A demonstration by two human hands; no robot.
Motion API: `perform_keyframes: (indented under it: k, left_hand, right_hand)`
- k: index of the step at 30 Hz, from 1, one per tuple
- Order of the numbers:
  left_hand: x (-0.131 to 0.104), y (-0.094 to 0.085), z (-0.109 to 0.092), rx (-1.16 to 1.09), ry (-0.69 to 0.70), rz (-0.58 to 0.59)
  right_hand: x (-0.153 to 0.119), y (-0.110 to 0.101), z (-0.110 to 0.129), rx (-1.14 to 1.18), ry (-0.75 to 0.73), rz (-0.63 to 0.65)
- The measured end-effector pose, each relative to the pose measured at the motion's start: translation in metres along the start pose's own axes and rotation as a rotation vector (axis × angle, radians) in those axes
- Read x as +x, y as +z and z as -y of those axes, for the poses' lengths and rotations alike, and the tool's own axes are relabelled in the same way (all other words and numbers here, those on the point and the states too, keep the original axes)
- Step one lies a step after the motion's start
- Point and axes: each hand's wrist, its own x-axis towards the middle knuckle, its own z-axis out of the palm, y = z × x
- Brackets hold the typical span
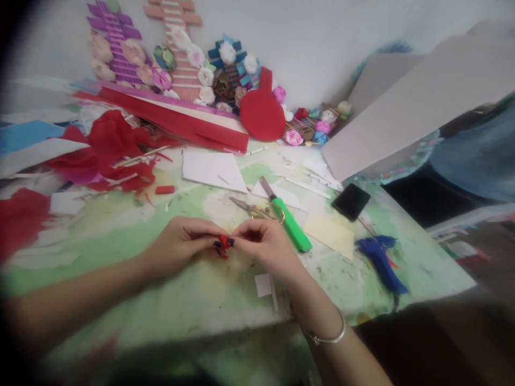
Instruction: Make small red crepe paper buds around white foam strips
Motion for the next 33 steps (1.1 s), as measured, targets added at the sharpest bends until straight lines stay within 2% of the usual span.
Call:
perform_keyframes:
  k: [5, 10, 20, 28, 33]
  left_hand:
    - [-0.0002, -0.0002, 0.0019, 0.11, 0.118, -0.006]
    - [0.0003, 0.0009, 0.0032, 0.132, 0.173, 0.004]
    - [-0.0008, -0.0005, 0.0032, 0.176, 0.16, 0.025]
    - [-0.0011, -0.001, 0.0039, 0.217, 0.167, 0.024]
    - [-0.0009, 0.0, 0.0012, 0.189, 0.153, -0.004]
  right_hand:
    - [0.0013, 0.0, -0.0032, 0.093, 0.061, 0.024]
    - [0.0028, 0.0007, -0.005, 0.153, 0.088, 0.041]
    - [0.002, 0.0004, -0.0073, 0.173, 0.149, 0.076]
    - [0.0019, 0.0048, -0.0088, 0.097, 0.123, 0.035]
    - [0.0007, 0.0034, -0.0083, 0.125, 0.072, 0.017]
